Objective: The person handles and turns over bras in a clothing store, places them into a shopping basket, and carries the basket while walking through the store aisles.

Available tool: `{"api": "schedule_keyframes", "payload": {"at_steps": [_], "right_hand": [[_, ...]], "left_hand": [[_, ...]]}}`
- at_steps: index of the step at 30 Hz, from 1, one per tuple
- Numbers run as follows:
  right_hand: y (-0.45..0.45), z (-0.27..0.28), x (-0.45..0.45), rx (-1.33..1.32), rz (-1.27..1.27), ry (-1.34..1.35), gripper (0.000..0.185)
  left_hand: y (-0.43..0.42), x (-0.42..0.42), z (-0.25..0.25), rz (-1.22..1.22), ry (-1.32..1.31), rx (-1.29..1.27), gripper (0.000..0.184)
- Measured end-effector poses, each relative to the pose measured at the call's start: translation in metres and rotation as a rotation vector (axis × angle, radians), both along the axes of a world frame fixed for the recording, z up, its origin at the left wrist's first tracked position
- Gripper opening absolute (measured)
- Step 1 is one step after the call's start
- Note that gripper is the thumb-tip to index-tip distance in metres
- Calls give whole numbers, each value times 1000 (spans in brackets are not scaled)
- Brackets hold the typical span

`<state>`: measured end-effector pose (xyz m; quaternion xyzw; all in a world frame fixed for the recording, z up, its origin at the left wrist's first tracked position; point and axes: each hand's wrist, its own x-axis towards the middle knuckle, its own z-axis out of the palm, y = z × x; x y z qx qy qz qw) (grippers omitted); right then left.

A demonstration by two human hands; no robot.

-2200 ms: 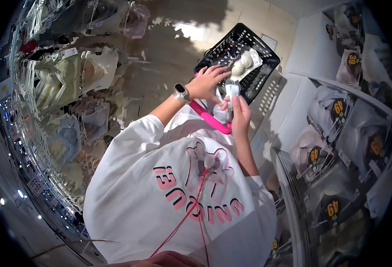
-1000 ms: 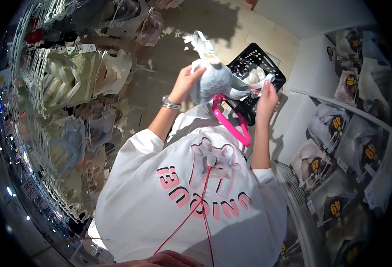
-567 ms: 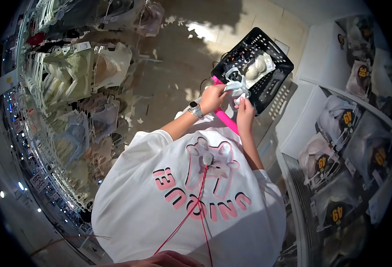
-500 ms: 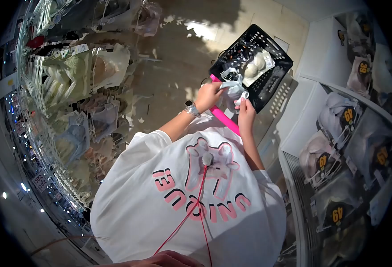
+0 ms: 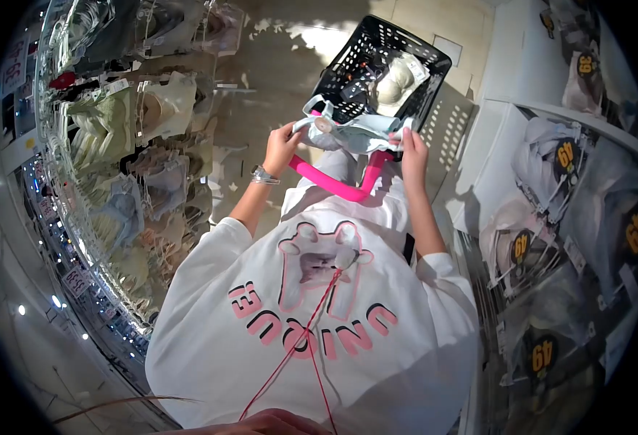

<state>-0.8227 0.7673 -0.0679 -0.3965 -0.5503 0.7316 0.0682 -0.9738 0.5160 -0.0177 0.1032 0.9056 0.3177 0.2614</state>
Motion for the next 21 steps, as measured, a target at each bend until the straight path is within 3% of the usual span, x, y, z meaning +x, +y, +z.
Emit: {"api": "schedule_keyframes", "payload": {"at_steps": [2, 4, 7, 8, 10, 11, 14, 18, 20, 21], "right_hand": [[12, 0, -9, -33, -24, 18, 38], [27, -20, -10, 159, 138, -121, 36], [25, -23, -19, 134, -13, 11, 45], [25, -29, -18, 114, 9, -50, 49], [27, -46, -11, 76, 54, -172, 59], [30, -52, -4, -1, 106, -189, 70], [30, -42, 9, -401, 152, -403, 77], [1, -81, 27, -1041, 233, -135, 77], [-15, -60, 22, -743, 305, 8, 68], [-17, -41, 13, -767, 305, 72, 65]], "left_hand": [[-2, 8, -5, 81, 21, 105, 22], [4, 16, 0, 85, 29, 74, 20], [26, 22, 23, 102, -115, 174, 19], [44, 26, 45, 231, -265, 243, 20], [67, 32, 62, 295, -264, 486, 21], [74, 31, 74, 358, -301, 584, 21], [84, 29, 110, 524, -392, 859, 21], [73, 29, 152, 662, -405, 984, 23], [63, 33, 155, 719, -418, 1029, 24], [58, 36, 156, 742, -425, 1042, 25]]}}
